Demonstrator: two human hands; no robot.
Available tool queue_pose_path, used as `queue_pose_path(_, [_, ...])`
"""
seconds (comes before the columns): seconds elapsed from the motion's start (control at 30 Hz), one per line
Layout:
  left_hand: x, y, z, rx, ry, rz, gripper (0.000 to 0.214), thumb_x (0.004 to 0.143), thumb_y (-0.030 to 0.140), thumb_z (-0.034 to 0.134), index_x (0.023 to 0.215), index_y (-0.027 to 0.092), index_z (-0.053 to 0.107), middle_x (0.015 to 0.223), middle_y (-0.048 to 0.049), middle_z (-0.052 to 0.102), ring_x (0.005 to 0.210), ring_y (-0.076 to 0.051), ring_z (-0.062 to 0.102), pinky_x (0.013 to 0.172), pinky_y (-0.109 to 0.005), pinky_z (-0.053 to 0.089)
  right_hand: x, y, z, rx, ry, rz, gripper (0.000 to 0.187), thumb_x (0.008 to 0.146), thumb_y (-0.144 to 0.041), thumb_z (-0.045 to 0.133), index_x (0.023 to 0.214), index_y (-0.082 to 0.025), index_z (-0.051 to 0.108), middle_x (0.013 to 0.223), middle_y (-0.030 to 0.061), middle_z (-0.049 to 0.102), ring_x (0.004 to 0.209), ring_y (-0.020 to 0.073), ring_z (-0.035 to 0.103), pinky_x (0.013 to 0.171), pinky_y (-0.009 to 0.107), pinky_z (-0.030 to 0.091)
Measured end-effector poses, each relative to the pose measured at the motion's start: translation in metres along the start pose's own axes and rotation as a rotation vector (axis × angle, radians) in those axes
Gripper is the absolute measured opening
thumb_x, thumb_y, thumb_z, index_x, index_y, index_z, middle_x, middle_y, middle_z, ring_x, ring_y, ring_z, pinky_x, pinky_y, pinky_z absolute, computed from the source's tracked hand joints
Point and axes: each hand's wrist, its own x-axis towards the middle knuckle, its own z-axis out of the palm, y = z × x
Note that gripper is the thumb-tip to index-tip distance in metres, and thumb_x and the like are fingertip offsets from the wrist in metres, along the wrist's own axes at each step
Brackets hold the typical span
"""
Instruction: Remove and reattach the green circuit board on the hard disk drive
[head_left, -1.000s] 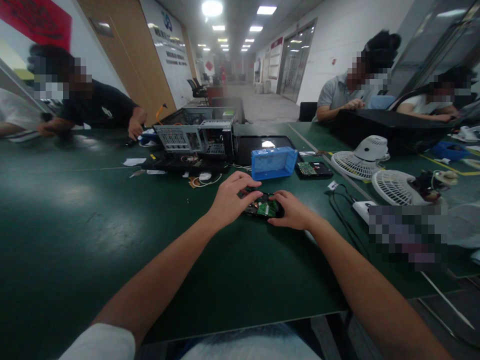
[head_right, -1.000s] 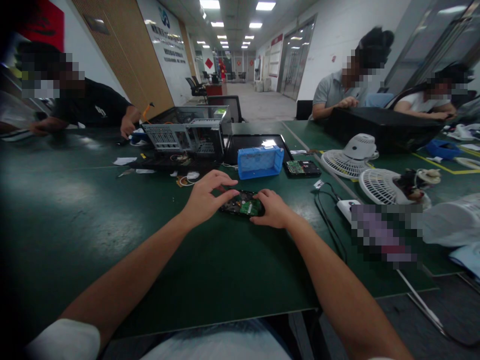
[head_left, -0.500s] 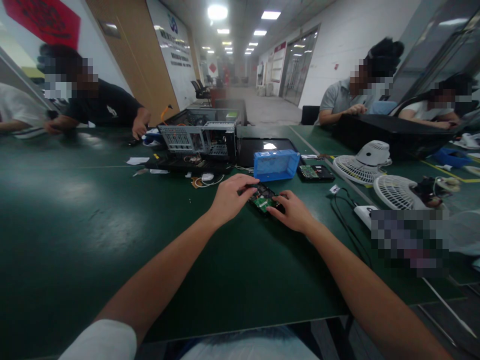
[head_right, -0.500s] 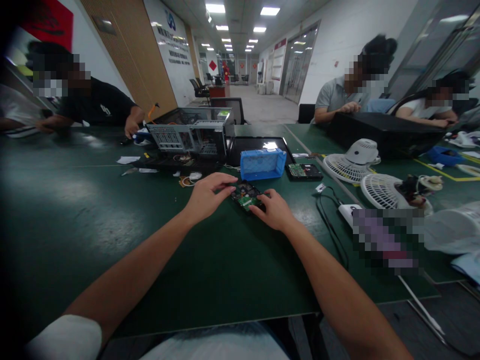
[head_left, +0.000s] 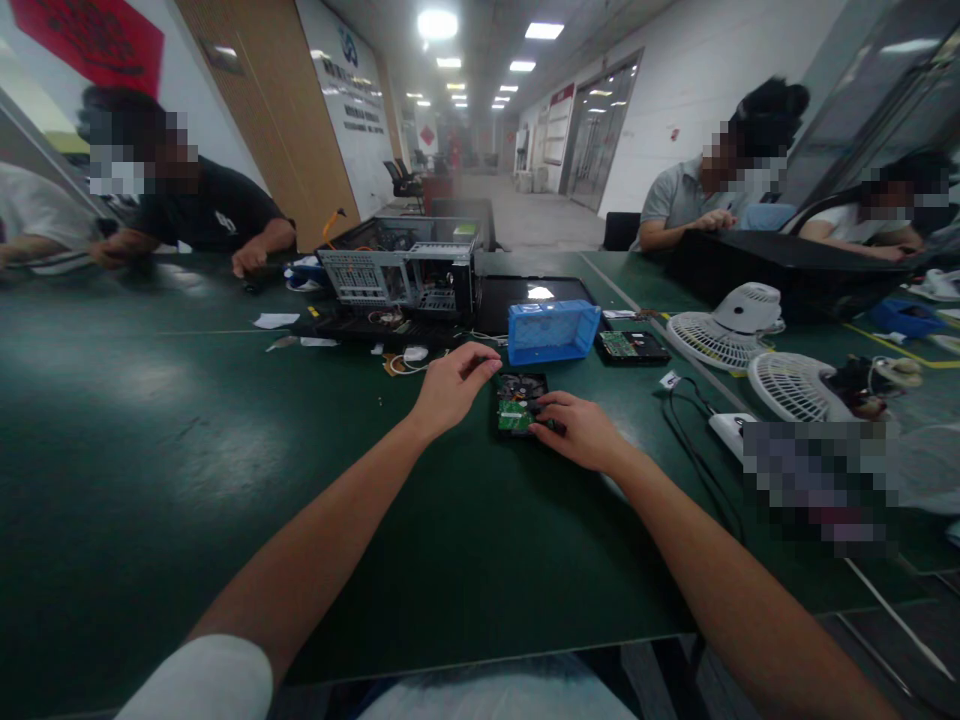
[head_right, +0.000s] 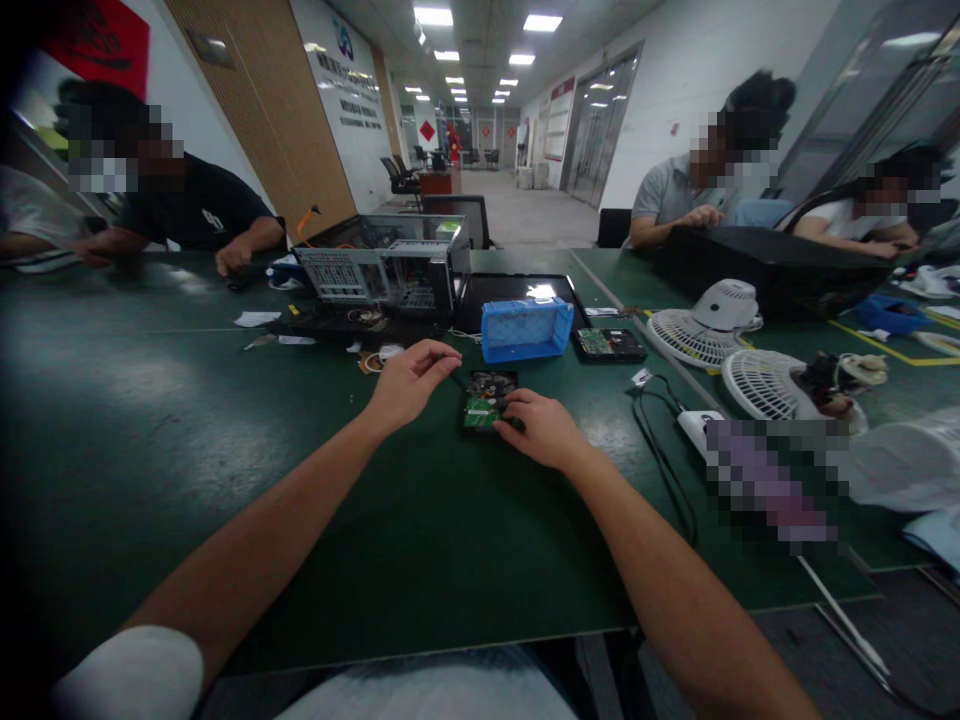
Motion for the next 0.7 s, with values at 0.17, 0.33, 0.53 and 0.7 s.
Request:
queue_pose_path(0.17, [0.001,-0.003,0.003,-0.085,-0.015,-0.002,0.025,0.095,0.039,0.063,0.11,0.021,0.071,0.11,-0.0077,0.074,0.103,-0.022,0.07,0.096,-0.039,0.053,0.001,0.005,0.004,0.069,0.037,0.021,0.023,0.097,-0.04,0.061,0.093,-0.024,0.078,0.132,0.0096,0.066,0.103,0.0256,0.07,0.092,0.043,0.057])
queue_pose_path(0.33, [0.0,0.001,0.008,-0.317,-0.045,-0.065,0.033,0.09,0.036,0.071,0.116,0.02,0.061,0.114,-0.0102,0.074,0.11,-0.022,0.07,0.099,-0.04,0.052,0.001,0.009,0.006,0.155,0.071,0.02,0.026,0.097,-0.045,0.063,0.09,-0.024,0.077,0.129,0.0093,0.065,0.107,0.025,0.068,0.095,0.041,0.056])
queue_pose_path(0.53, [0.001,0.0,0.008,-0.309,-0.047,-0.164,0.034,0.09,0.048,0.07,0.106,0.018,0.07,0.11,-0.0081,0.074,0.101,-0.02,0.067,0.087,-0.034,0.054,0.002,0.008,0.017,0.144,0.163,0.096,0.024,0.093,-0.047,0.068,0.089,-0.023,0.072,0.129,0.011,0.06,0.107,0.0262,0.066,0.094,0.044,0.056])
queue_pose_path(0.7, [0.0,0.0,0.006,-0.361,-0.032,-0.293,0.037,0.087,0.053,0.07,0.11,0.023,0.075,0.109,-0.0061,0.072,0.094,-0.018,0.065,0.067,-0.026,0.051,0.004,0.011,0.026,0.136,0.246,0.186,0.041,0.086,-0.048,0.074,0.117,-0.023,0.068,0.13,0.0136,0.057,0.117,0.03,0.062,0.102,0.048,0.053])
